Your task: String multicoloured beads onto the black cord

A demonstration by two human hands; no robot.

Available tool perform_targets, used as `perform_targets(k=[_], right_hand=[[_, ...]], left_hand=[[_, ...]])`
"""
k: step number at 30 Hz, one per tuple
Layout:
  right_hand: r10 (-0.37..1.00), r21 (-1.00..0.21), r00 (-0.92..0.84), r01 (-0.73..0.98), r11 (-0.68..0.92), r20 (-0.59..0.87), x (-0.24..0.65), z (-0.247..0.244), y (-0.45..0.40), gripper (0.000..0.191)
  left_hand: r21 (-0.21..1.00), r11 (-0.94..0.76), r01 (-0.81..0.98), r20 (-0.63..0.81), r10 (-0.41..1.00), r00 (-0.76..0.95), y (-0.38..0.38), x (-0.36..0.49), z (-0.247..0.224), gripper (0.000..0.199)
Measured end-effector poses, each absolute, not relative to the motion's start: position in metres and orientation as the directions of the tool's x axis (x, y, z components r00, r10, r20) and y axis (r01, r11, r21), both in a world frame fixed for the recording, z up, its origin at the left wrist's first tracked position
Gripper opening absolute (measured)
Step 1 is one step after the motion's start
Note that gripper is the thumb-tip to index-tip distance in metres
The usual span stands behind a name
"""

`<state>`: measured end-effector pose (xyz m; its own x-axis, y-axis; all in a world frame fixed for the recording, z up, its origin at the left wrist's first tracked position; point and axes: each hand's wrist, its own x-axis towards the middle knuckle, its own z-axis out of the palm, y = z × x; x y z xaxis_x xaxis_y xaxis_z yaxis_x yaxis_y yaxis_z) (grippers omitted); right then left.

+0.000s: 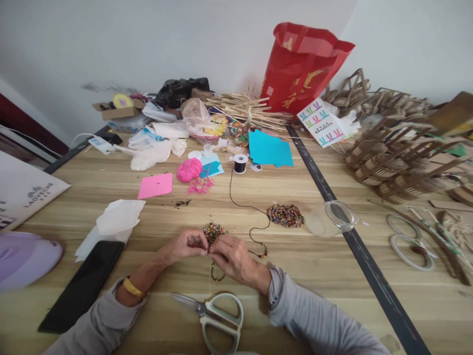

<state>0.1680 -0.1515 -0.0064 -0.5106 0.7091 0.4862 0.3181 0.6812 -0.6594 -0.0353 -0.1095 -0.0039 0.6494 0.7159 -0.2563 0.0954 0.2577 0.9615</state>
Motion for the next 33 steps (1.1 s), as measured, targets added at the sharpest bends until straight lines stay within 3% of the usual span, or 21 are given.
perform_targets(k=[33], right_hand=[[0.699,-0.639,-0.516,0.329,0.695,0.495,0.1662,-0.0028,-0.1534,0.007]], left_hand=[[0.97,0.179,0.165,-0.243,0.733,0.635,-0.1129,-0.0312,0.0053,0.015]])
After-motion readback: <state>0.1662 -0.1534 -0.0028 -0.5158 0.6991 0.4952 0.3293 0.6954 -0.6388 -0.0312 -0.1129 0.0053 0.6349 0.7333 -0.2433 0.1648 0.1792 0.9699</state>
